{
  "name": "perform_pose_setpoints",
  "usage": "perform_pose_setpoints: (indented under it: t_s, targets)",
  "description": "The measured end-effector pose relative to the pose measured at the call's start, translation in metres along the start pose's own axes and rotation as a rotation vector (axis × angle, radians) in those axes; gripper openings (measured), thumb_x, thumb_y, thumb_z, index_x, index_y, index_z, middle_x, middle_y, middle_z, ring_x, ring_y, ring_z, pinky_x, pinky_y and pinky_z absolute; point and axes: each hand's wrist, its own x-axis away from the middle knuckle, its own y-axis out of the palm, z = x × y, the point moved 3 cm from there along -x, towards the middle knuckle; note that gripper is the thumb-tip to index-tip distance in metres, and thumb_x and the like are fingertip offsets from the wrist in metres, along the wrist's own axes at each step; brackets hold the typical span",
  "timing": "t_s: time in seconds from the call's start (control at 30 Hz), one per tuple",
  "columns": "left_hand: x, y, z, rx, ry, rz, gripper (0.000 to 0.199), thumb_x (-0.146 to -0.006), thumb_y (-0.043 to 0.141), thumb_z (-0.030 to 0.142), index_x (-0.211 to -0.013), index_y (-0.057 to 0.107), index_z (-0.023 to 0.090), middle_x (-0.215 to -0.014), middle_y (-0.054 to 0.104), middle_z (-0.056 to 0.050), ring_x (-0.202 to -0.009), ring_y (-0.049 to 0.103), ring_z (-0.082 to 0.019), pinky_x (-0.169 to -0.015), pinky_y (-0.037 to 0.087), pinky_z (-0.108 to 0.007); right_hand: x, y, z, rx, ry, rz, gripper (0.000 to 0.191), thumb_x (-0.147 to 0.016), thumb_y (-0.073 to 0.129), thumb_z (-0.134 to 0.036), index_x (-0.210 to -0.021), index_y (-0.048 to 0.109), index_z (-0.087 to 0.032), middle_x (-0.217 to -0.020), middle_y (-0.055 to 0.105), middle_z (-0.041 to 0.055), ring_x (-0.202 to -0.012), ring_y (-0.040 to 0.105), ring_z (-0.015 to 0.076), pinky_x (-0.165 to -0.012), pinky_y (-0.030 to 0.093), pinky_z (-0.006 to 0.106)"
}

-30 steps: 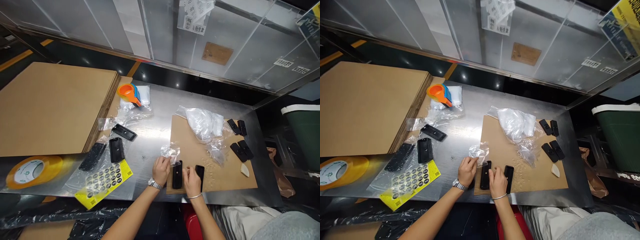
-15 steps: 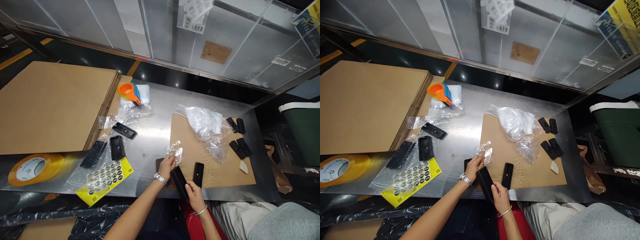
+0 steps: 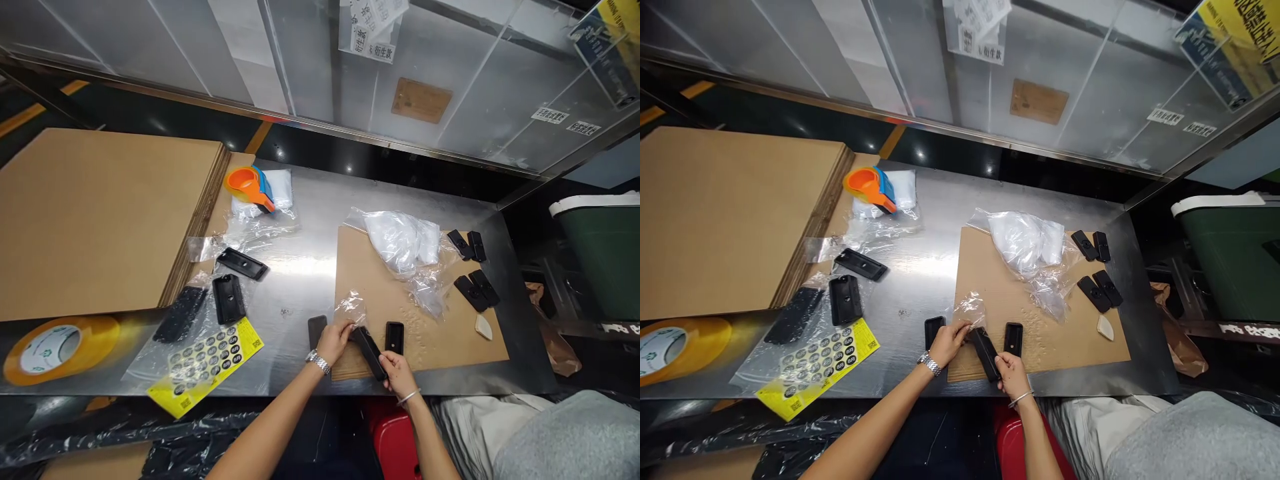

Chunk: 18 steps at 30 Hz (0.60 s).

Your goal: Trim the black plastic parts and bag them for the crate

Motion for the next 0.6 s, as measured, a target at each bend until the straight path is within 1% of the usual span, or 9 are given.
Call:
perform_pose_setpoints:
  t_s: [0.1,0.17,0.23,0.3,0.37,0.43,0.53,0.6]
  targets:
    - [0.003,-0.001,0.005,-0.061,0.028,0.025,0.025,-0.084,0.04,0.026,-0.092,0.063,0.023,-0.079,0.067,-0.002,-0.073,0.062,-0.015,-0.065,0.046,-0.024,0.0,0.001,-0.005,0.115,-0.031,0.119,0.04,-0.08,0.032,-0.048,-0.074,0.055,-0.016,-0.047,0.043,-0.0043,-0.032,0.039,0.0073,-0.033,0.029,0.018]
    - [0.008,0.0,0.012,-0.115,0.051,0.074,0.026,-0.085,0.038,0.025,-0.094,0.062,0.022,-0.085,0.064,-0.005,-0.078,0.059,-0.016,-0.07,0.045,-0.027,0.005,0.005,-0.013,0.208,-0.076,0.229,0.037,-0.081,0.032,-0.043,-0.076,0.056,-0.016,-0.052,0.049,-0.0006,-0.041,0.047,0.01,-0.041,0.032,0.019]
    - [0.014,0.002,0.021,-0.167,0.09,0.119,0.029,-0.086,0.035,0.024,-0.096,0.061,0.02,-0.086,0.06,-0.007,-0.082,0.056,-0.018,-0.073,0.044,-0.03,0.01,0.012,-0.023,0.294,-0.128,0.315,0.035,-0.082,0.033,-0.04,-0.078,0.058,-0.016,-0.061,0.056,0.0047,-0.054,0.054,0.0139,-0.049,0.035,0.021]
    - [0.02,0.005,0.031,-0.205,0.167,0.123,0.029,-0.086,0.034,0.023,-0.094,0.061,0.019,-0.082,0.058,-0.007,-0.08,0.053,-0.018,-0.072,0.043,-0.031,0.014,0.019,-0.032,0.353,-0.181,0.347,0.033,-0.082,0.034,-0.038,-0.08,0.059,-0.016,-0.071,0.061,0.0088,-0.065,0.058,0.0173,-0.056,0.037,0.023]
    - [0.026,0.007,0.039,-0.232,0.26,0.098,0.025,-0.085,0.037,0.023,-0.091,0.062,0.02,-0.079,0.057,-0.006,-0.077,0.052,-0.018,-0.07,0.043,-0.031,0.015,0.024,-0.038,0.384,-0.224,0.351,0.032,-0.082,0.035,-0.037,-0.087,0.058,-0.016,-0.079,0.063,0.01,-0.072,0.06,0.019,-0.061,0.038,0.024]
    - [0.03,0.006,0.043,-0.254,0.321,0.086,0.023,-0.084,0.039,0.023,-0.091,0.061,0.021,-0.077,0.056,-0.006,-0.075,0.05,-0.018,-0.068,0.043,-0.031,0.012,0.025,-0.042,0.396,-0.228,0.372,0.033,-0.083,0.034,-0.037,-0.098,0.054,-0.015,-0.074,0.064,0.0085,-0.069,0.061,0.0189,-0.06,0.039,0.024]
    - [0.032,-0.004,0.044,-0.284,0.32,0.12,0.027,-0.086,0.034,0.02,-0.095,0.059,0.017,-0.077,0.055,-0.008,-0.074,0.049,-0.019,-0.067,0.042,-0.033,0.008,0.023,-0.045,0.41,-0.171,0.438,0.035,-0.085,0.029,-0.034,-0.107,0.046,-0.012,-0.061,0.063,0.004,-0.054,0.059,0.018,-0.052,0.038,0.025]
    - [0.033,-0.011,0.046,-0.298,0.314,0.133,0.029,-0.086,0.031,0.019,-0.094,0.058,0.014,-0.076,0.054,-0.008,-0.074,0.048,-0.019,-0.066,0.042,-0.033,0.006,0.02,-0.049,0.431,-0.133,0.476,0.033,-0.086,0.026,-0.03,-0.107,0.044,-0.012,-0.065,0.064,0.0048,-0.053,0.059,0.0175,-0.05,0.037,0.024]
